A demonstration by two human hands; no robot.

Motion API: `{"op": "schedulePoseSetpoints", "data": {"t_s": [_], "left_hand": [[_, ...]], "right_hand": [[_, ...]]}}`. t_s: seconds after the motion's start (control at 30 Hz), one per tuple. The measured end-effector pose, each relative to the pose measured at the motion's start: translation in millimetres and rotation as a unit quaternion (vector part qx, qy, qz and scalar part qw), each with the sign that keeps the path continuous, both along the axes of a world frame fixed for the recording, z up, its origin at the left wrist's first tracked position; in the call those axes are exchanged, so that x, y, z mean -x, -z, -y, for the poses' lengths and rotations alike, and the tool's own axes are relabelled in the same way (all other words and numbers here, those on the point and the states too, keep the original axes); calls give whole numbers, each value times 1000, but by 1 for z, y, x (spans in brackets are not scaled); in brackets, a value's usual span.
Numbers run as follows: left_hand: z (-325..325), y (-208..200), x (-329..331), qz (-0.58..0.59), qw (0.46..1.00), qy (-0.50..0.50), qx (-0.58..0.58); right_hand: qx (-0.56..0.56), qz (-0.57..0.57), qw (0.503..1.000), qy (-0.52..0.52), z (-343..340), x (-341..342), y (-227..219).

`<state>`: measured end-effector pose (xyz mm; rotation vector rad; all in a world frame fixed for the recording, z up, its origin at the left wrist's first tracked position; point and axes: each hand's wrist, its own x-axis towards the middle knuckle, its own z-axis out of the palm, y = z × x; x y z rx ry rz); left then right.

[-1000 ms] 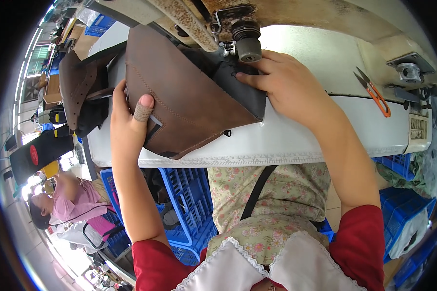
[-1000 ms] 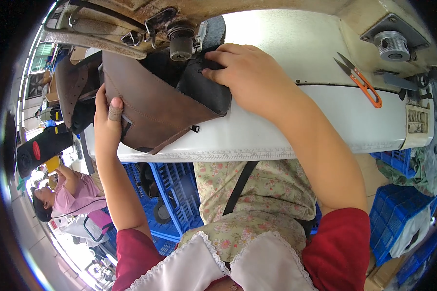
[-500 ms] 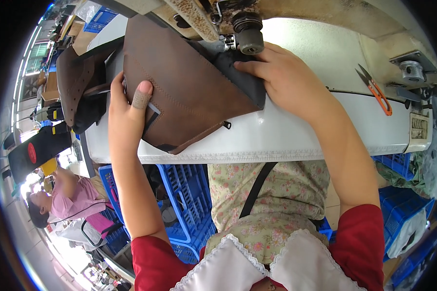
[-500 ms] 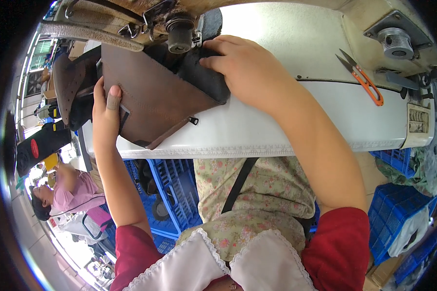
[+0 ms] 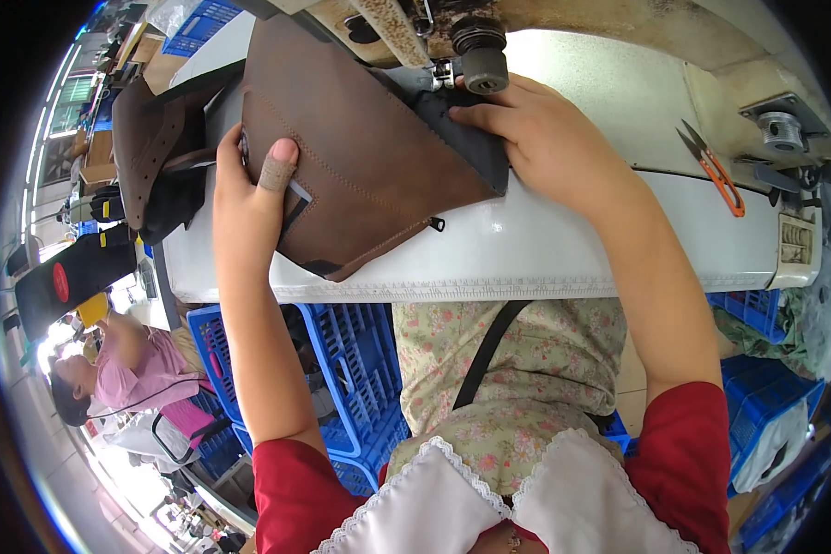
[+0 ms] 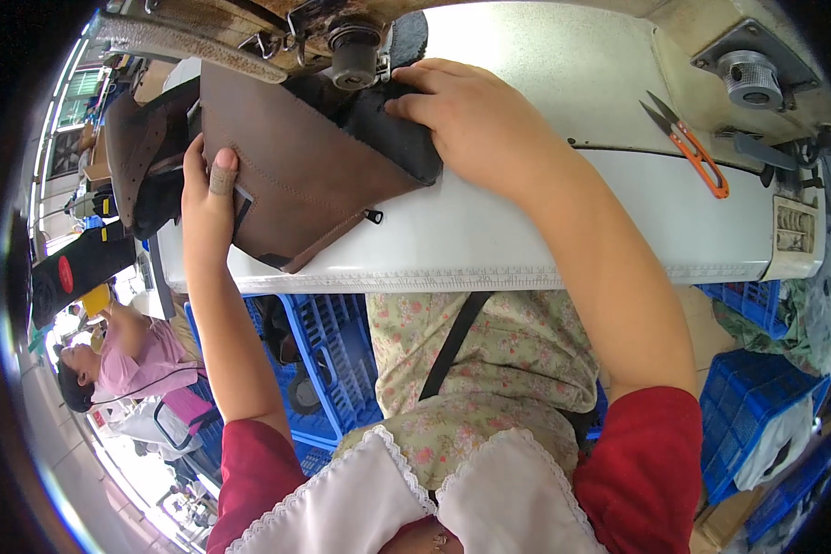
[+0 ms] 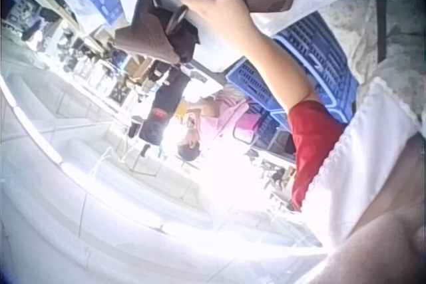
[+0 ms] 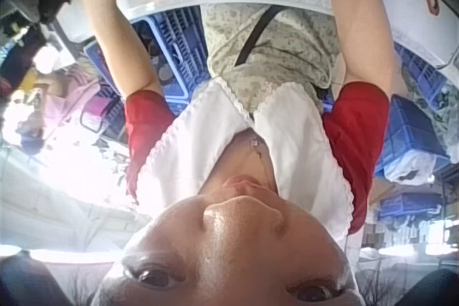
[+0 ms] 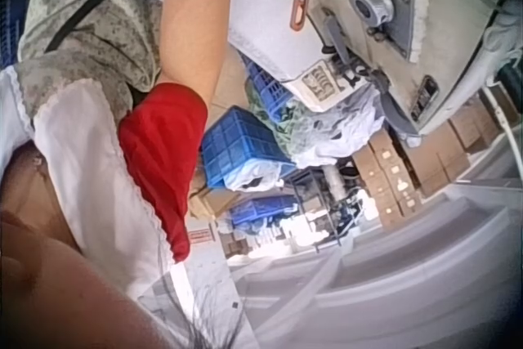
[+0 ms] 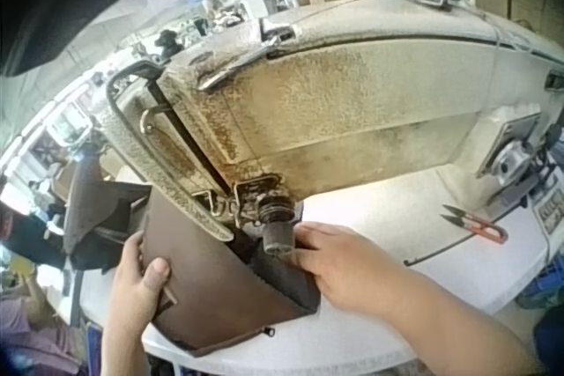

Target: Stitching and trimming leather and fabric components of a shoe using an industrial sewing machine.

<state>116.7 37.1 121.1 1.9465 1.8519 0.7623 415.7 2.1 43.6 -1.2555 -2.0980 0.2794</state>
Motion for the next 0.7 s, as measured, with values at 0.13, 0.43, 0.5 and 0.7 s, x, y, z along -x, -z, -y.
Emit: {"op": "schedulePoseSetpoints", "data": {"t_s": [0.13,0.43,0.5,0.7], "left_hand": [[2,-4,-5,-4,1000,-8,-1],[3,0,-3,-8,1000,-10,-3],[2,0,-4,-10,1000,-3,-3],[0,-1,1,13,1000,12,3]], "right_hand": [[-5,1,1000,8,0,1,0],[-20,14,1000,18,-1,-1,-1],[-27,26,999,20,1,-3,-3],[1,32,999,4,5,-5,-7]]}}
